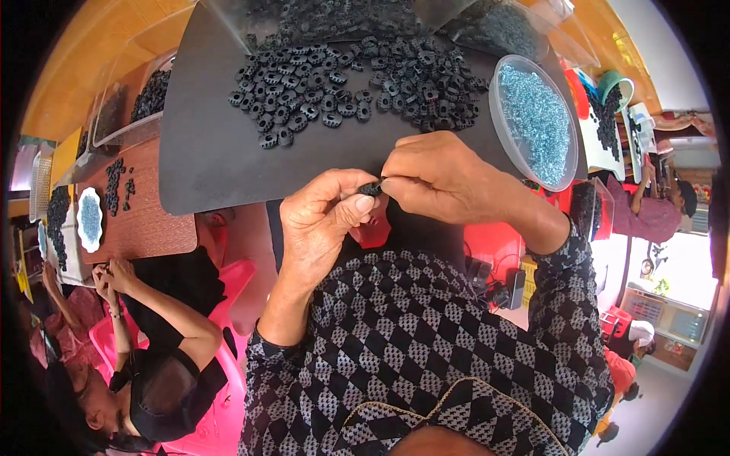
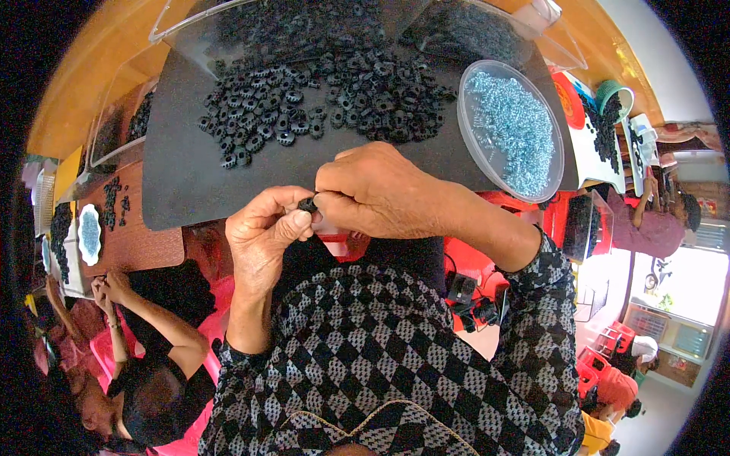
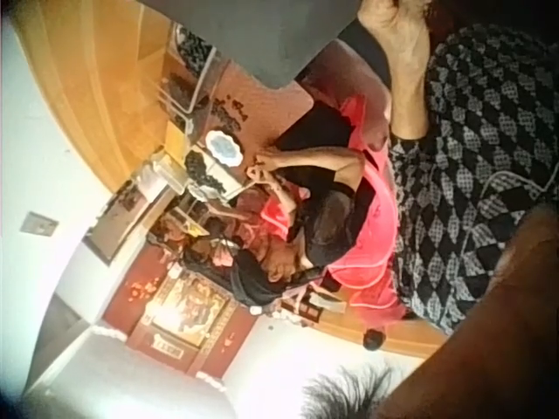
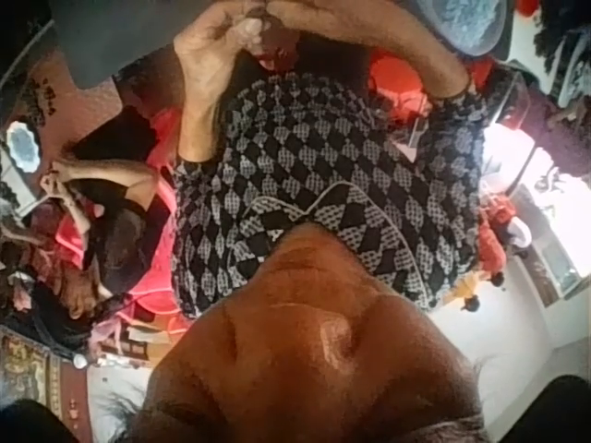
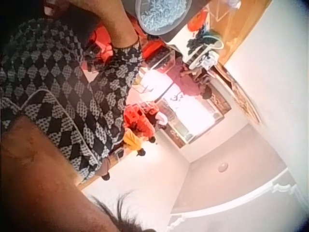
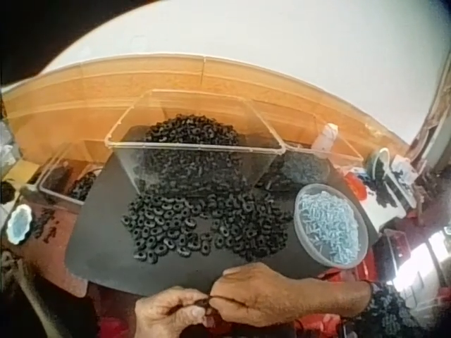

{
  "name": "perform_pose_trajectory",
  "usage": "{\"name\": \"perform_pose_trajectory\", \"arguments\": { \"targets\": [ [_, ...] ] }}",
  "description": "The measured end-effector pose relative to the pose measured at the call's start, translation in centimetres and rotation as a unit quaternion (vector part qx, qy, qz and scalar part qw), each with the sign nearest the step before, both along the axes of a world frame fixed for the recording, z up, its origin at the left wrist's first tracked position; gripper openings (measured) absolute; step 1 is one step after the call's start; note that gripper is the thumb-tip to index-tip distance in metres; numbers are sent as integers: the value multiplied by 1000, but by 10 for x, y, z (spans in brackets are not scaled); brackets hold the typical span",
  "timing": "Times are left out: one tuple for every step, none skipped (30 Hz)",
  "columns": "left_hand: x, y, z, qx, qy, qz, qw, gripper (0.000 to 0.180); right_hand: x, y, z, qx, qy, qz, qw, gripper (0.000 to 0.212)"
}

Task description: The person assembles small components by hand, picking up a black plastic part and inserting a small metal spring into it. They then pick up a small metal pin and push it into the assembly before setting the completed item aside.

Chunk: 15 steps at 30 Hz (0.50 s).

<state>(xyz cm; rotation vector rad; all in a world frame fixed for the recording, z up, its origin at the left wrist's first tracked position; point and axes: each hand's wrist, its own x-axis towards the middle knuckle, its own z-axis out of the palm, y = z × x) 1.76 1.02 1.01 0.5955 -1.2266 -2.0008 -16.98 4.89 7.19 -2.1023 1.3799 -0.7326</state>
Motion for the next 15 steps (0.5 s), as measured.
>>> {"name": "perform_pose_trajectory", "arguments": {
  "targets": [
    [1, 0, 0, -17, 1, -3, 1000, 18, 0, 0, 0, 0, 0, 0, 1000, 23],
    [1, 0, -1, -34, 2, -7, 999, 17, -1, 1, -1, 16, 1, 0, 1000, 23],
    [1, 0, -2, -33, 2, -6, 999, 17, 0, 1, -2, 31, 1, 1, 1000, 23],
    [1, 1, -3, -70, -10, 4, 998, 17, 0, 1, -1, 32, 2, 2, 999, 23],
    [1, 1, -4, -106, -21, 13, 994, 16, 1, 1, 2, 62, -1, -2, 998, 24],
    [0, 2, -3, -106, -21, 13, 994, 16, 1, 1, 3, 91, -3, -8, 996, 25],
    [1, 4, -1, -82, -23, 14, 996, 16, 0, 1, 3, 91, -3, -7, 996, 25],
    [0, 4, 0, -59, -24, 14, 998, 16, 0, 0, 3, 97, -1, -4, 995, 24],
    [1, 5, 0, -58, -24, 15, 998, 16, 1, 0, 3, 103, 1, 0, 995, 24],
    [1, 5, -1, -69, -22, 19, 997, 16, 0, 0, 2, 104, 1, 1, 995, 24],
    [1, 5, -1, -80, -19, 23, 996, 15, 0, 0, 1, 99, -1, 13, 995, 19],
    [1, 5, -1, -79, -19, 24, 996, 15, 0, 0, 0, 94, -3, 24, 995, 14],
    [1, 6, -2, -81, -21, 29, 996, 15, 0, 0, -3, 95, -3, 25, 995, 14],
    [1, 7, -3, -83, -23, 34, 996, 15, 2, 1, -6, 56, 17, 30, 998, 13],
    [1, 7, -3, -83, -23, 33, 996, 15, 3, 2, -9, 18, 36, 33, 999, 12]
  ]
}}
